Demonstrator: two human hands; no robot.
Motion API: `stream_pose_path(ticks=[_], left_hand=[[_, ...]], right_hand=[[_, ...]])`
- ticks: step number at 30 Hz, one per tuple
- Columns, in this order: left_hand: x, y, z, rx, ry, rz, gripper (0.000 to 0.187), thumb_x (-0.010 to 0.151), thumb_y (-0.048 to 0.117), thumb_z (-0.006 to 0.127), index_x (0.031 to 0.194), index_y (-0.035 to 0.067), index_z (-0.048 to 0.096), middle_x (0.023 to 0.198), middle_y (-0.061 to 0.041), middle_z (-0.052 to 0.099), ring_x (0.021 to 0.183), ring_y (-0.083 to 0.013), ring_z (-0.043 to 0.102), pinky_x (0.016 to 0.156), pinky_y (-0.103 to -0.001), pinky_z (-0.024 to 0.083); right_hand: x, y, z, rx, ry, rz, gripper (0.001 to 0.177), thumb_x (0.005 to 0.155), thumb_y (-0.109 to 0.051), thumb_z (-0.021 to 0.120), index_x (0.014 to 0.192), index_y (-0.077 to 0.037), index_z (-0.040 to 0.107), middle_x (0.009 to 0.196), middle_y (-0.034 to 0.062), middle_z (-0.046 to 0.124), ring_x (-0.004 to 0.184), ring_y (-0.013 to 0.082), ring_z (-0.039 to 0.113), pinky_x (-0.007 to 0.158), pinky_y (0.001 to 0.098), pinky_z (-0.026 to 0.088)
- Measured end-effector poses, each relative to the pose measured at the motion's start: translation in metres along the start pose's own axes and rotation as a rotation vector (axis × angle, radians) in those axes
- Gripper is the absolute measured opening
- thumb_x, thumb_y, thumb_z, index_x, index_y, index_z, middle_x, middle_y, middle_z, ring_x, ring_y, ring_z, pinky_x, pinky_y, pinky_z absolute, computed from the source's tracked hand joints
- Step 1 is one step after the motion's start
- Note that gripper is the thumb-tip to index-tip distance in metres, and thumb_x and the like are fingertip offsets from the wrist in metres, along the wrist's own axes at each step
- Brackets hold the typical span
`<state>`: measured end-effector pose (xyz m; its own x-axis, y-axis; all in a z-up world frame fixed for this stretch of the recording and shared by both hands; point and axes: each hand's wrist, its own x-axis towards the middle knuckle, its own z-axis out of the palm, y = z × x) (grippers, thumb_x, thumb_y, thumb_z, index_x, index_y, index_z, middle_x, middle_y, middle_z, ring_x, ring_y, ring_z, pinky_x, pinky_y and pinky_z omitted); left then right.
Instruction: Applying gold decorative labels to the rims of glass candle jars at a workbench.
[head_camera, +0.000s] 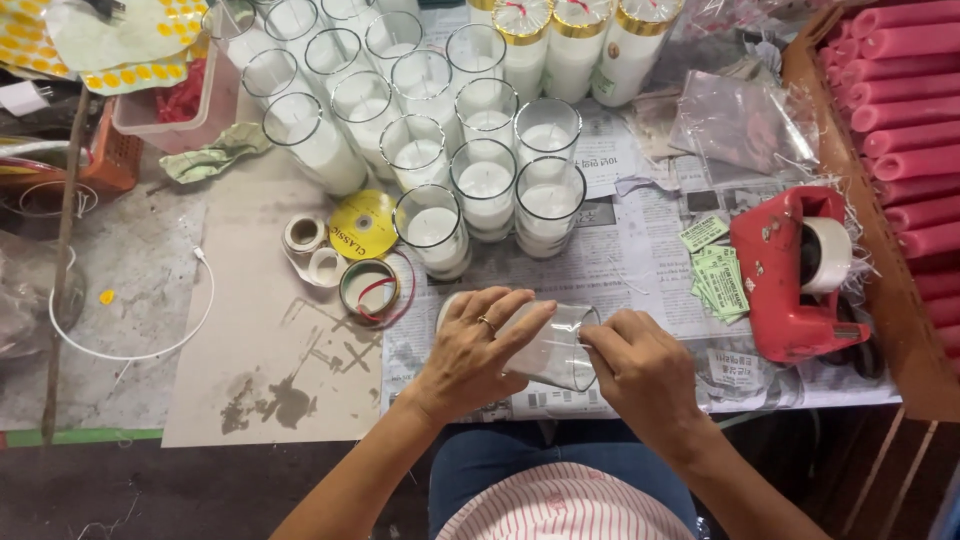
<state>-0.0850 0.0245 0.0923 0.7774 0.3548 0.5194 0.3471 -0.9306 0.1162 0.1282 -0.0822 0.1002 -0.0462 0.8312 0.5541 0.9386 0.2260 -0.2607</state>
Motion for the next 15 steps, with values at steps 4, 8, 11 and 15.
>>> stream_pose_path(ticks=[4, 8, 11, 15], left_hand=[[-0.001, 0.000, 0.004, 0.004, -0.027, -0.008, 0.088, 0.064, 0.026, 0.083, 0.145, 0.019, 0.051, 0.139, -0.007, 0.057, 0.121, -0.0298, 0.057, 0.095, -0.045, 0.045], [-0.005, 0.000, 0.018, -0.068, 0.118, -0.035, 0.095, 0.053, 0.023, 0.081, 0.145, 0.024, 0.057, 0.126, -0.008, 0.065, 0.114, -0.0302, 0.061, 0.094, -0.046, 0.046], [-0.005, -0.001, 0.019, -0.061, 0.111, -0.032, 0.097, 0.053, 0.023, 0.082, 0.146, 0.023, 0.056, 0.126, -0.008, 0.065, 0.113, -0.0310, 0.061, 0.094, -0.046, 0.046], [-0.005, -0.001, 0.020, -0.047, 0.091, -0.027, 0.102, 0.050, 0.020, 0.085, 0.148, 0.022, 0.055, 0.125, -0.009, 0.064, 0.113, -0.0317, 0.061, 0.093, -0.046, 0.046]], right_hand=[[-0.004, 0.003, 0.013, -0.005, 0.013, 0.011, 0.012, 0.090, 0.000, 0.072, 0.091, -0.012, 0.071, 0.073, 0.0005, 0.055, 0.062, 0.0192, 0.055, 0.048, 0.0330, 0.043], [-0.008, 0.005, 0.026, -0.037, -0.043, 0.102, 0.013, 0.080, -0.008, 0.078, 0.075, -0.016, 0.070, 0.063, -0.0046, 0.050, 0.055, 0.0112, 0.054, 0.049, 0.0224, 0.045], [-0.003, 0.002, 0.026, -0.034, -0.057, 0.106, 0.014, 0.079, -0.005, 0.077, 0.072, -0.014, 0.069, 0.062, -0.0034, 0.051, 0.055, 0.0128, 0.054, 0.047, 0.0236, 0.044], [0.001, -0.001, 0.025, -0.022, -0.086, 0.133, 0.013, 0.079, -0.004, 0.076, 0.071, -0.012, 0.070, 0.063, -0.0011, 0.052, 0.054, 0.0157, 0.056, 0.046, 0.0267, 0.044]])
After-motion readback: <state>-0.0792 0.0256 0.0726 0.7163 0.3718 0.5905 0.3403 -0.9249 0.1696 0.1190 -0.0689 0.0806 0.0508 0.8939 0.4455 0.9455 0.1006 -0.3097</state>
